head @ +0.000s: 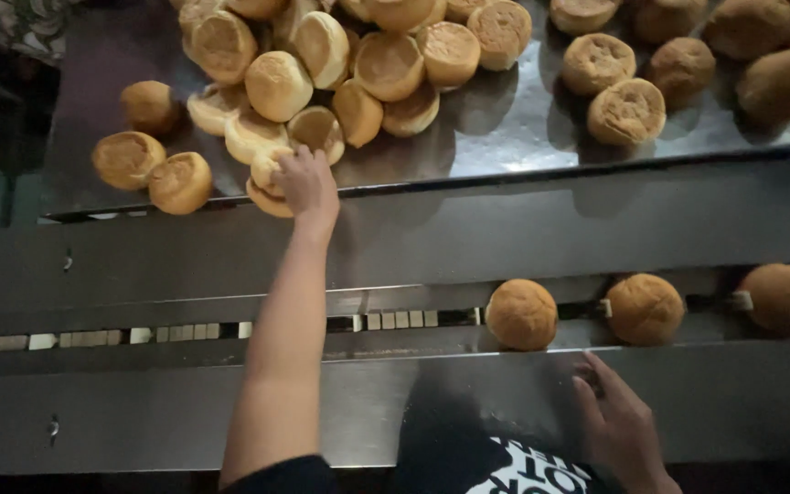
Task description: The person repeatedly picks up round buns from a pile on a metal tray and places them onto a moving conveyor belt. The buns are handled one at a time and arranged in a single file as the belt advances.
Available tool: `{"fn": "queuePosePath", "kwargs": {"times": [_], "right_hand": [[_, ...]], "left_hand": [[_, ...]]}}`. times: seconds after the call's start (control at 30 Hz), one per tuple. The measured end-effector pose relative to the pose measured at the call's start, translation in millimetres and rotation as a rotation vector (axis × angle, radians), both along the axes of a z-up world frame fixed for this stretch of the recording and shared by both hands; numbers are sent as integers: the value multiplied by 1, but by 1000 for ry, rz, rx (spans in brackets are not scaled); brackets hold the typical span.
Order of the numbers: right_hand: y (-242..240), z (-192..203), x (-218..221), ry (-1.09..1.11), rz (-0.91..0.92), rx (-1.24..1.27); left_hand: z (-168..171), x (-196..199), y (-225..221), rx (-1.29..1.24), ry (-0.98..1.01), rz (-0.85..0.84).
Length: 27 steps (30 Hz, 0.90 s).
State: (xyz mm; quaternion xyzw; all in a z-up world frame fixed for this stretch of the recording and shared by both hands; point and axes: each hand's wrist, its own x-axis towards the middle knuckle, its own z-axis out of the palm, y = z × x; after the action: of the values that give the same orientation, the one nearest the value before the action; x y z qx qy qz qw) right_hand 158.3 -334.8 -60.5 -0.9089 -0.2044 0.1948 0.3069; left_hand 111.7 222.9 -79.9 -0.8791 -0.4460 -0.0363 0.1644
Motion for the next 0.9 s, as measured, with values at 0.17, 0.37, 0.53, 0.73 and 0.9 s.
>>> {"fn": "queuePosePath", "kwargs": {"times": [0.17,0.37,0.53,0.73,0.9], "right_hand": [[23,16,11,-151,232,138],[82,35,13,-269,447,275],[133,50,9,-253,584,158],[158,-9,31,-455,759,55],[130,-27,46,236,294,342]], "left_hand": [[33,-33,-97,-109,-185,-193],[45,-60,-184,-448,-239,-215],[100,-75,-255,-730,-431,-263],[121,-94,-297,-1312,-678,-236],[124,-121,-287,-1376,-756,-155]]}}
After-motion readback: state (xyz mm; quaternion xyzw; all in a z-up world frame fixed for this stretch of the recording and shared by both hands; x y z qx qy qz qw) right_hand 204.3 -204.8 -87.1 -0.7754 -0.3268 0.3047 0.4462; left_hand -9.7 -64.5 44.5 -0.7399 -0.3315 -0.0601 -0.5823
